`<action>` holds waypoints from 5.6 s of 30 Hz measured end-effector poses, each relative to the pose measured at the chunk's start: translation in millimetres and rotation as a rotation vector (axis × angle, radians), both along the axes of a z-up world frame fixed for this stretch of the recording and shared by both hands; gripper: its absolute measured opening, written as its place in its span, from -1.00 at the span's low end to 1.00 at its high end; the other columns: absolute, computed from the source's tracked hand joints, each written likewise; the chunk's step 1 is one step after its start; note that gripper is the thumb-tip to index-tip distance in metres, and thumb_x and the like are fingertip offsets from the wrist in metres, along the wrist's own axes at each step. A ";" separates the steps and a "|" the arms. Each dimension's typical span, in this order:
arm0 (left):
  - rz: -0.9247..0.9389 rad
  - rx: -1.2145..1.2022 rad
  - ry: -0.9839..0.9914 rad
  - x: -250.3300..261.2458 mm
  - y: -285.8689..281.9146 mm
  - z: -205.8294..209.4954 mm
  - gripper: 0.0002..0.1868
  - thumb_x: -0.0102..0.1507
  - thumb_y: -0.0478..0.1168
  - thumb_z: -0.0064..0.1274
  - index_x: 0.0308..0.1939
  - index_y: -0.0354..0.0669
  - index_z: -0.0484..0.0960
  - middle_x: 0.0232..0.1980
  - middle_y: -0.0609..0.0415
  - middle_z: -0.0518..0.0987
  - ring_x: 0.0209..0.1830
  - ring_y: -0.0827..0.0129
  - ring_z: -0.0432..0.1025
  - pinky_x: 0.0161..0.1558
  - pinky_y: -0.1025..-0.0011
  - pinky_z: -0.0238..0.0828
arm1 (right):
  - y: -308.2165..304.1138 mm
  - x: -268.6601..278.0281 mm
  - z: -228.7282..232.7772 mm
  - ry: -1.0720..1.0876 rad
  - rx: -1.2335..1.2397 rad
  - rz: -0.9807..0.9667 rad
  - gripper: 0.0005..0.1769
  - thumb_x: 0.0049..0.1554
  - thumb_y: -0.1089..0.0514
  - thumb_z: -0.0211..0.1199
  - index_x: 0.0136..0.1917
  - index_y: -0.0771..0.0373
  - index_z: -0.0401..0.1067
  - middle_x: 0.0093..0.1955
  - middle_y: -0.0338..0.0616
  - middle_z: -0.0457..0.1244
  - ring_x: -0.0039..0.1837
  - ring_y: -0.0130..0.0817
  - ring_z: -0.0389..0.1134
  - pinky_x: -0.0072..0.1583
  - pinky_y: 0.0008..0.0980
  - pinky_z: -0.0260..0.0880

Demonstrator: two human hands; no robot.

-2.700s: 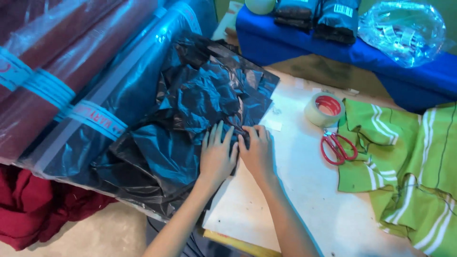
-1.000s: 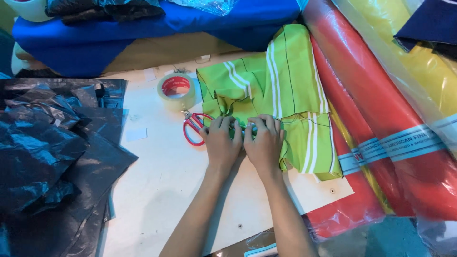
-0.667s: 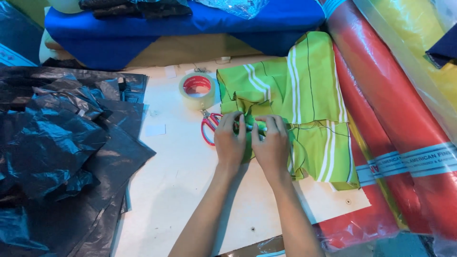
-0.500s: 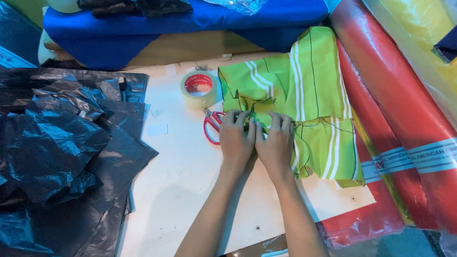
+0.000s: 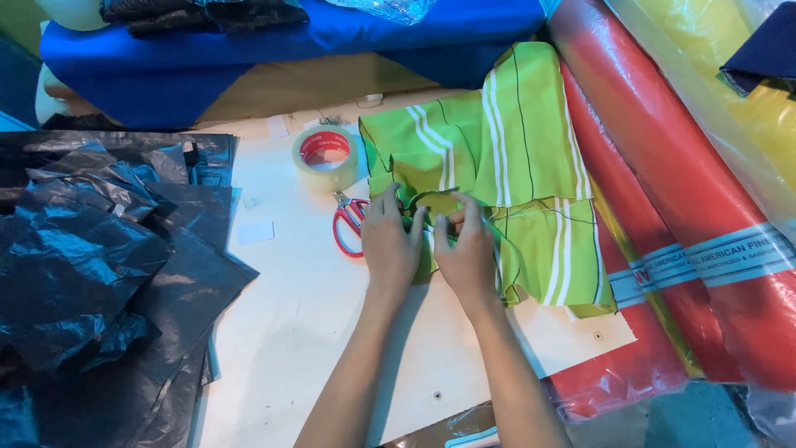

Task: The person places a barcode label on a black plastic bag and sets it aside. They then use red-handled scissors to cut a piece of green and white striped fabric along a marked line on a wooden table.

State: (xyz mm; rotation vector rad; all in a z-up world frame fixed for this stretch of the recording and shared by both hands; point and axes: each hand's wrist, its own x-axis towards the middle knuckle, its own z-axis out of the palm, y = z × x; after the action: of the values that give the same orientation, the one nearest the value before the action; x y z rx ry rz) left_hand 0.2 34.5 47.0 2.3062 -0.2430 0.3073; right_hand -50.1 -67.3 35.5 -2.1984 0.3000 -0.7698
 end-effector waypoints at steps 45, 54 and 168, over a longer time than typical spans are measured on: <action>0.356 -0.231 0.073 31.5 164.9 5.1 -0.61 0.36 0.01 -0.03 0.19 -0.04 0.60 0.41 -0.14 0.34 0.34 -0.15 0.38 0.25 -0.04 0.41 | 176.8 76.8 21.2 0.194 -0.078 0.451 -0.38 0.05 0.25 0.53 0.34 0.07 0.38 0.56 0.21 0.01 0.49 0.22 0.18 0.39 -0.02 0.33; 0.140 -0.009 -0.004 8.1 193.7 -11.6 -0.64 0.43 -0.05 -0.17 0.23 -0.03 0.54 0.45 -0.35 0.31 0.28 -0.27 0.43 0.29 -0.14 0.32 | 188.1 68.8 6.2 0.240 -0.232 0.347 -0.22 -0.04 0.29 0.62 0.36 0.05 0.31 0.55 0.17 0.03 0.48 0.17 0.21 0.32 -0.06 0.43; -0.081 -0.652 0.006 22.2 69.9 -21.3 -0.67 0.40 -0.21 -0.09 0.18 0.00 0.69 -0.08 -0.10 0.73 0.01 0.06 0.62 0.04 0.19 0.56 | 52.5 18.4 19.9 -0.334 -0.093 0.444 -0.88 0.18 0.29 0.21 0.03 0.24 0.42 0.16 0.09 0.39 0.14 0.22 0.40 0.06 -0.09 0.52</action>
State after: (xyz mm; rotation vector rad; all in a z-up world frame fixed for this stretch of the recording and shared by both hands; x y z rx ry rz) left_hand 22.4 104.4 25.6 1.6496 -0.1960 0.2866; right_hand -31.8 -14.7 55.4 -2.0662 -0.3852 -0.8871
